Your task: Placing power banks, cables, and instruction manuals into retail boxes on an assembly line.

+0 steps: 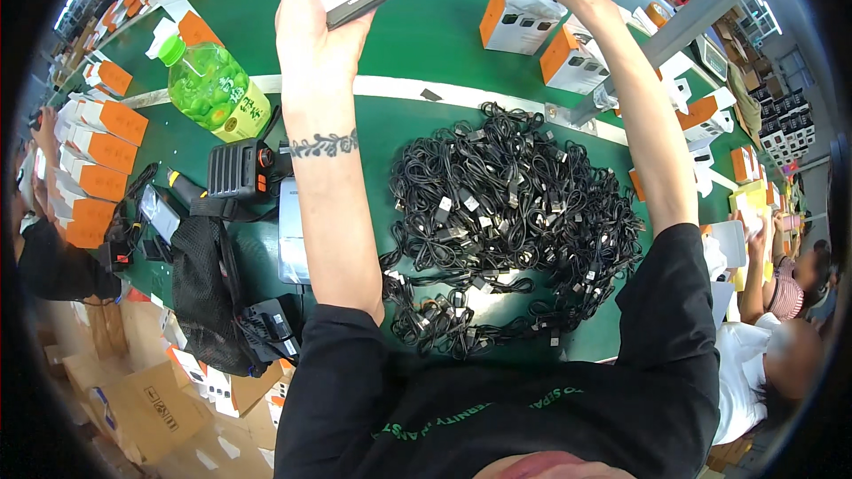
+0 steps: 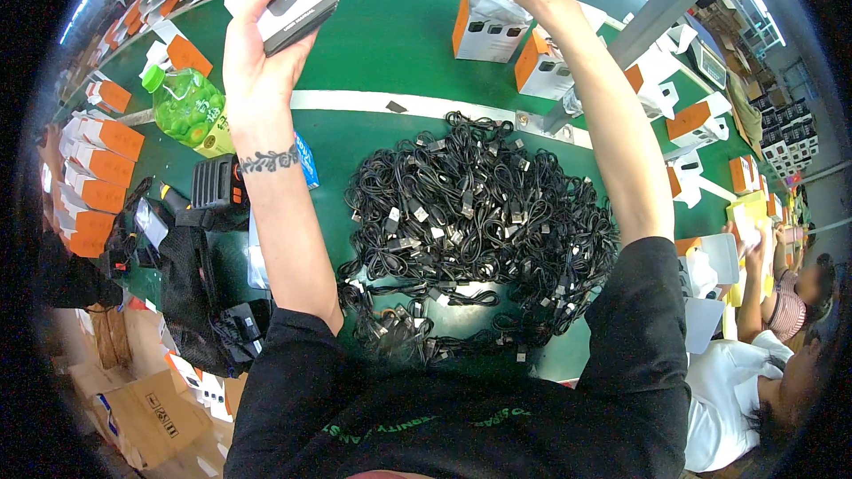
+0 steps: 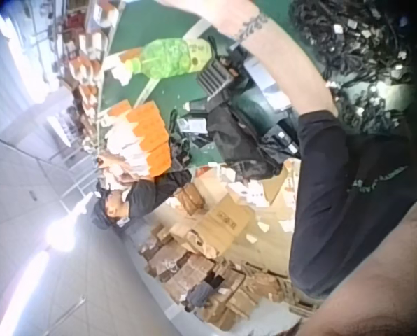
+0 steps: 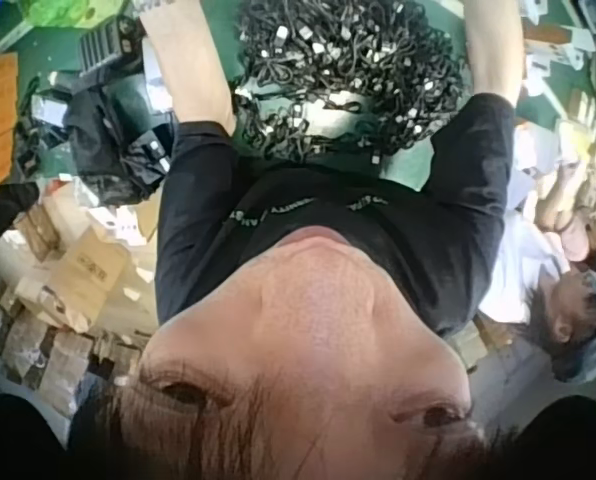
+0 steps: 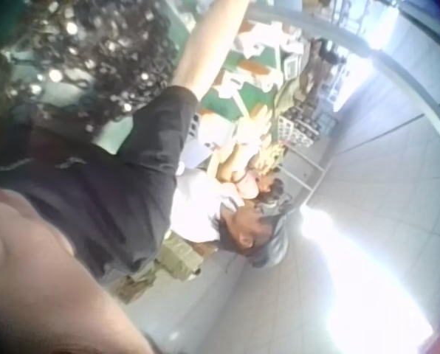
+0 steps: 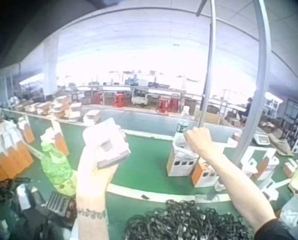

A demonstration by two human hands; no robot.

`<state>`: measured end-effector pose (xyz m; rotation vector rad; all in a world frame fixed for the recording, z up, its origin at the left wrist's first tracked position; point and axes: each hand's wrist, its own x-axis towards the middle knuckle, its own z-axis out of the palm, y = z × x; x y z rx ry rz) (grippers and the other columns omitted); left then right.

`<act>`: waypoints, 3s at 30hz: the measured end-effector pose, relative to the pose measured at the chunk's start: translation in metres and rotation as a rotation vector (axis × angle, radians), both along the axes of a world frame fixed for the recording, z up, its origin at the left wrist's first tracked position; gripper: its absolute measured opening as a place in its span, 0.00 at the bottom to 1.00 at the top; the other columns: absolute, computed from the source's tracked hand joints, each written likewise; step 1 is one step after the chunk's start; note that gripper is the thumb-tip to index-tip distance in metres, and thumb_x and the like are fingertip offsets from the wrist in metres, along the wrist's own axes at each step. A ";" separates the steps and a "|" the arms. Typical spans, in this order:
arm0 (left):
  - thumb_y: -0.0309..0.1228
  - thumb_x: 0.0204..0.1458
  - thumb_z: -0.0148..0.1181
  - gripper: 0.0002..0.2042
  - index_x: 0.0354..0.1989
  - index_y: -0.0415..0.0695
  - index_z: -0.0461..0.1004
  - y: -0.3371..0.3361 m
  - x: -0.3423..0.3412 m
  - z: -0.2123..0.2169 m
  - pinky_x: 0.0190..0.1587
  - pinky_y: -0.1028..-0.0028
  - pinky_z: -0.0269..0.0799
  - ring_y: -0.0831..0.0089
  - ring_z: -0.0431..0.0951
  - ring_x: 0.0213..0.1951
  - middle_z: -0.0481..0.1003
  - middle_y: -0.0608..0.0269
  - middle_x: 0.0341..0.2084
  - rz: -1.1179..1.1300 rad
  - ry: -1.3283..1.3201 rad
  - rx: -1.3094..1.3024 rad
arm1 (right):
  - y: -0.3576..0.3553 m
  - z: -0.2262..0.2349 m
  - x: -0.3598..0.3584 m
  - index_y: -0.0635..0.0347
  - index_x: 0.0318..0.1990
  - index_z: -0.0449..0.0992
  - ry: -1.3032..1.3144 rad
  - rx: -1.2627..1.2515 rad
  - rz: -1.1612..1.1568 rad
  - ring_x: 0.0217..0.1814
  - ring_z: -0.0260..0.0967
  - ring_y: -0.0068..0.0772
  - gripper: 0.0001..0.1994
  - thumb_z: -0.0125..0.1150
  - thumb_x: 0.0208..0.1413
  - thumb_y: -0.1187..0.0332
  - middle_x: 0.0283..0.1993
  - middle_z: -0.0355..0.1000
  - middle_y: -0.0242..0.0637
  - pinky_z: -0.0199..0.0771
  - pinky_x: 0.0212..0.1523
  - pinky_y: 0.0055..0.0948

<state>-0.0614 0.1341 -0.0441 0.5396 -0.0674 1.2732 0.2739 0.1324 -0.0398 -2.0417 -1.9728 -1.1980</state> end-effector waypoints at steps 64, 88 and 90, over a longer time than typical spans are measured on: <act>0.25 0.54 0.60 0.17 0.53 0.39 0.70 0.008 -0.003 -0.004 0.48 0.60 0.77 0.59 0.78 0.44 0.76 0.54 0.41 0.053 0.009 0.054 | -0.189 -0.015 -0.109 0.55 0.36 0.78 0.461 -0.751 0.675 0.50 0.68 0.38 0.09 0.68 0.46 0.69 0.39 0.71 0.32 0.69 0.49 0.39; 0.23 0.53 0.59 0.16 0.50 0.38 0.71 -0.002 -0.002 0.002 0.42 0.60 0.78 0.60 0.78 0.40 0.76 0.53 0.39 0.152 0.051 0.084 | -0.031 -0.059 -0.094 0.59 0.29 0.77 0.139 -0.092 0.339 0.39 0.76 0.42 0.04 0.57 0.47 0.72 0.33 0.75 0.40 0.75 0.44 0.41; 0.22 0.51 0.60 0.15 0.49 0.38 0.71 -0.003 -0.004 0.004 0.41 0.61 0.78 0.61 0.79 0.39 0.77 0.54 0.38 0.093 0.021 0.095 | -0.038 -0.051 -0.092 0.58 0.33 0.80 0.165 -0.107 0.280 0.36 0.78 0.44 0.07 0.57 0.47 0.75 0.35 0.75 0.43 0.77 0.40 0.41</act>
